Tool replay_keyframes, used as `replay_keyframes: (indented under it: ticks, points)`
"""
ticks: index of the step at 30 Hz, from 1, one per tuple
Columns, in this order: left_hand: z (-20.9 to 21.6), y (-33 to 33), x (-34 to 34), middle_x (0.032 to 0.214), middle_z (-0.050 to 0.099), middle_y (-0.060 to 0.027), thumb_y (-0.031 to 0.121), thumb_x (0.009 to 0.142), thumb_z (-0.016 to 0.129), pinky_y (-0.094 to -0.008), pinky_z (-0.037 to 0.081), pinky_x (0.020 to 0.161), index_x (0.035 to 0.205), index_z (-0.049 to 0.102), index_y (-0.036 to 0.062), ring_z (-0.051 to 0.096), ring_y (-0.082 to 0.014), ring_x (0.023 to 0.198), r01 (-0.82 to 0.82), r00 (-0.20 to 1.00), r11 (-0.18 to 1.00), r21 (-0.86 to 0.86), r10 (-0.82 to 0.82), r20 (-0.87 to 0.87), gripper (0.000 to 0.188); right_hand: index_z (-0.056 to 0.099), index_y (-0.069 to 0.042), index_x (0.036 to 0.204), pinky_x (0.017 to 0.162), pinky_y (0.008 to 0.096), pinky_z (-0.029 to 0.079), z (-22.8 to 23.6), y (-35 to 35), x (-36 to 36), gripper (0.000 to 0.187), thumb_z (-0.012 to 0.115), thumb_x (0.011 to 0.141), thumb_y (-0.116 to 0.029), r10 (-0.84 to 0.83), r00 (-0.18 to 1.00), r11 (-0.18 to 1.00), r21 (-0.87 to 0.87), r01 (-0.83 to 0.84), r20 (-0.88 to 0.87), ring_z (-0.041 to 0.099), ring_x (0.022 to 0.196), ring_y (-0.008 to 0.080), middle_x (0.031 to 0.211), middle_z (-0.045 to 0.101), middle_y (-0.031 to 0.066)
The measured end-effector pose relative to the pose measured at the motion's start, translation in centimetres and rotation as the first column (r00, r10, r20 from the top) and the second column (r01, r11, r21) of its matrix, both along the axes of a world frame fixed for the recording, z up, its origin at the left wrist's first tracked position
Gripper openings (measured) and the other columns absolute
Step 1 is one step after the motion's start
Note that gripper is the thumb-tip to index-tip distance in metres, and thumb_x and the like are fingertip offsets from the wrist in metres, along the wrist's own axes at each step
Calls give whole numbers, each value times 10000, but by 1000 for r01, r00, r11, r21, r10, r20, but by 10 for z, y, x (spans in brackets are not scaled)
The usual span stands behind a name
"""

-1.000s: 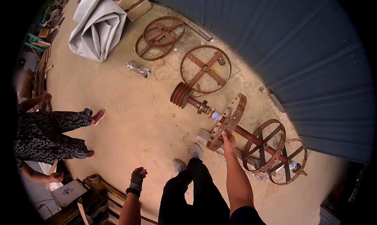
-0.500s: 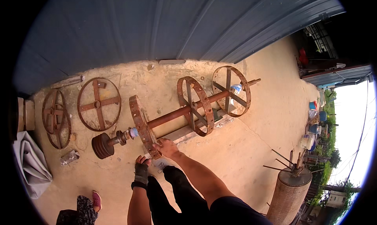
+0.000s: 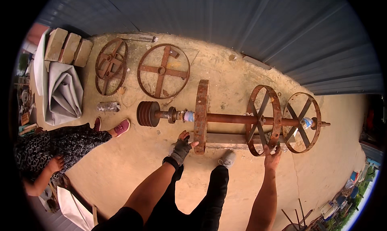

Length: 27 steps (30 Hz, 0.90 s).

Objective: The person assembles a metal mesh cone by threading and tying wires around its frame. They then move to a large cylindrical object and attach a metal bracket to its end.

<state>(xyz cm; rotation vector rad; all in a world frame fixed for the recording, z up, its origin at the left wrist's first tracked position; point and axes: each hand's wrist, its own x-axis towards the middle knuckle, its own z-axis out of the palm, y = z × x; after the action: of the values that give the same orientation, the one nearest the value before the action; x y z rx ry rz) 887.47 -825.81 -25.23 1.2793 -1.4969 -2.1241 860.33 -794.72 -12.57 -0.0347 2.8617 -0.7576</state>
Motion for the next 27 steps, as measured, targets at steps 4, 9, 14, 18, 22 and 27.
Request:
replay_keyframes:
  ticks: [4, 9, 14, 18, 22, 27]
  points:
    - [20, 10, -27, 1109, 601, -135, 301, 671, 861, -364, 470, 880, 1233, 444, 9, 581, -221, 1007, 135, 990, 991, 21, -136, 40, 759, 463, 34, 1293, 904, 352, 425, -15, -5, -31, 713, 766, 778, -356, -17, 963, 962, -257, 89, 270, 547, 1001, 235, 1137, 582, 130]
    - [26, 27, -32, 945, 654, -111, 322, 692, 828, -334, 486, 818, 1117, 553, 13, 615, -207, 895, 37, 970, 999, -2, -35, 239, 593, 489, -19, 1286, 875, 334, 449, -24, 16, -47, 649, 793, 762, -251, 94, 897, 850, -504, 154, 433, 550, 976, 173, 1132, 577, 69]
    - [41, 14, -56, 987, 680, -122, 291, 716, 777, -346, 488, 832, 999, 643, 38, 639, -241, 951, 295, 870, 955, 39, -285, 403, 403, 497, 1, 1241, 839, 310, 457, -48, 37, -66, 520, 724, 810, -181, 94, 892, 862, -485, 149, 442, 547, 967, 189, 1137, 564, 87]
    - [35, 13, -49, 962, 678, -113, 230, 722, 749, -359, 503, 795, 937, 661, 57, 643, -253, 928, 275, 899, 959, -67, -232, 372, 290, 553, -2, 1124, 844, 316, 435, -50, 11, -46, 396, 713, 805, -173, -12, 958, 858, -490, 156, 285, 540, 917, 158, 1028, 594, 59]
    - [29, 18, -36, 920, 672, -122, 184, 743, 720, -347, 516, 733, 994, 569, 43, 650, -228, 863, 65, 974, 992, -111, -38, 223, 325, 496, 40, 1195, 833, 327, 451, -69, -3, -44, 462, 676, 790, -91, -80, 981, 901, -407, 148, 178, 545, 948, 203, 1112, 570, 111]
    - [51, 31, -59, 829, 678, -122, 125, 726, 706, -354, 518, 684, 1022, 476, 23, 663, -243, 775, 49, 987, 960, -274, -5, 159, 389, 533, 37, 1060, 728, 361, 472, -79, 32, -48, 406, 688, 729, -138, -167, 980, 946, -262, 190, 110, 583, 803, 219, 929, 626, 112]
